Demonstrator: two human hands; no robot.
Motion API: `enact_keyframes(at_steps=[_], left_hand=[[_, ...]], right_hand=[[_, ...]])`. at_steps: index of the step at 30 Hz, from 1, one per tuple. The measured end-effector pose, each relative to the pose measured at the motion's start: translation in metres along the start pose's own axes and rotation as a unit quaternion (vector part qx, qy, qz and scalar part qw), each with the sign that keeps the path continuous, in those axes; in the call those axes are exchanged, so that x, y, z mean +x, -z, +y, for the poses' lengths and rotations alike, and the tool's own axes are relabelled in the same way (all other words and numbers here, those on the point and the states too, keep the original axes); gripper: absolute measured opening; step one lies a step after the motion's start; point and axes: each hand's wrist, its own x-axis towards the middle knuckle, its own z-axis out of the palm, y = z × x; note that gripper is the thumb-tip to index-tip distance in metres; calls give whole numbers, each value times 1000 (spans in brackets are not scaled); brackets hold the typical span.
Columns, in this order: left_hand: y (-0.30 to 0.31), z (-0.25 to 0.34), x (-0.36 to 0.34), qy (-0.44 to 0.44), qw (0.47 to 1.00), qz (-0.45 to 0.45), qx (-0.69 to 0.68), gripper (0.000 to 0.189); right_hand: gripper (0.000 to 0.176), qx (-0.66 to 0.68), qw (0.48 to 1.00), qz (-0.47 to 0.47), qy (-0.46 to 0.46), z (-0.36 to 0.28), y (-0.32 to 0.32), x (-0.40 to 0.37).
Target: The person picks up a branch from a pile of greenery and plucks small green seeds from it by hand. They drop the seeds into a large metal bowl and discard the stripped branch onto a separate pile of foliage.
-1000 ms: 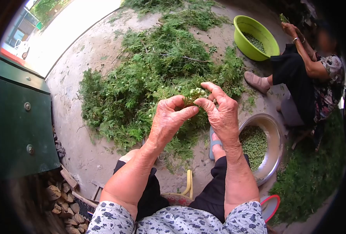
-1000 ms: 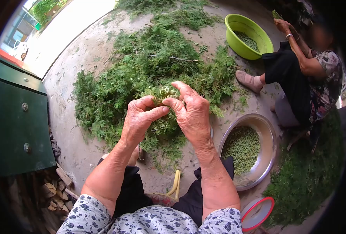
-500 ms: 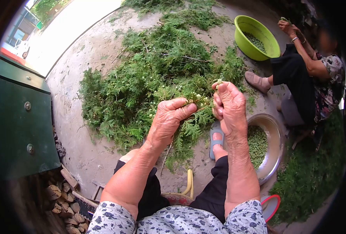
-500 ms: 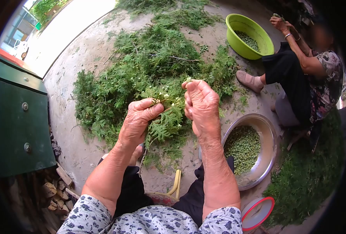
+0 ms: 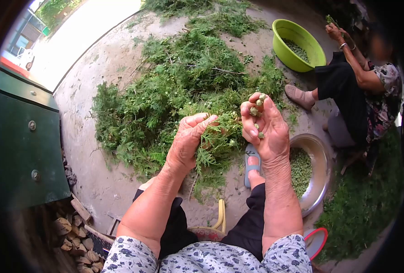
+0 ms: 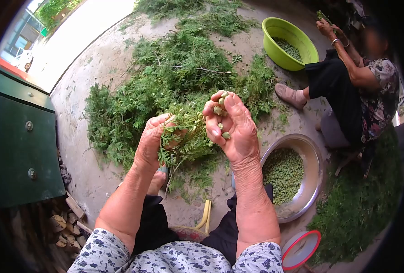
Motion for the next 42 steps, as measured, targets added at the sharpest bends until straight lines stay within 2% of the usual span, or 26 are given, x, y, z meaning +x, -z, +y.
enact_keyframes(at_steps=[4,6,8,10,12,14,16,18,20,24,26,27,30,32,33,34,36,37,38,41,42], left_hand=[[7,-2,3,27,999,-3,-29,20],[6,0,4,30,1000,7,1,20],[3,2,3,22,1000,-7,11,19],[1,5,2,15,999,-21,22,19],[-1,8,0,9,994,-14,103,27],[0,4,3,-8,993,-11,119,31],[0,5,2,-10,989,-51,140,31],[-5,6,1,-15,989,-49,139,29],[-5,2,2,-58,986,-30,152,27],[-2,3,2,-24,980,-40,191,20],[-6,3,0,-11,982,-9,187,18],[-7,1,0,-10,982,-10,187,18],[-11,-3,-1,-56,979,29,195,16],[-15,-3,-3,-113,953,60,274,24],[-17,-9,-2,-137,963,70,222,24],[-14,-10,-1,-137,963,70,222,24],[-4,-7,1,-46,998,43,28,12],[0,-5,2,-67,997,44,23,13],[-1,-4,3,-49,996,50,-47,12],[-2,0,3,-69,995,71,-16,13],[-3,5,1,-20,997,64,-23,15]], right_hand=[[39,30,999,-3,17,8,9,2],[34,31,999,-5,22,7,5,0],[26,-142,988,48,-24,0,-6,-3],[20,-122,991,33,-36,0,-8,-4],[22,-224,972,44,-57,1,-11,-4],[25,-228,971,30,-68,0,-13,-6],[26,-247,965,-11,-84,-2,-17,-9],[26,-256,963,-8,-87,-3,-18,-11],[24,-246,966,-13,-77,0,-17,-11],[18,-237,967,17,-93,2,-16,-11],[13,-323,944,33,-60,3,-18,-11],[13,-322,944,34,-60,5,-18,-11],[11,-293,954,61,-29,18,-17,-10],[12,-275,952,128,26,22,-18,-10],[13,-268,951,146,42,20,-17,-8],[13,-268,951,146,42,16,-13,-7],[14,-15,995,96,24,8,-3,-4],[15,42,996,81,9,4,5,-3],[15,43,996,82,10,2,7,-3],[18,97,994,52,-8,-3,12,-4],[18,97,994,52,-7,-3,10,-4]])
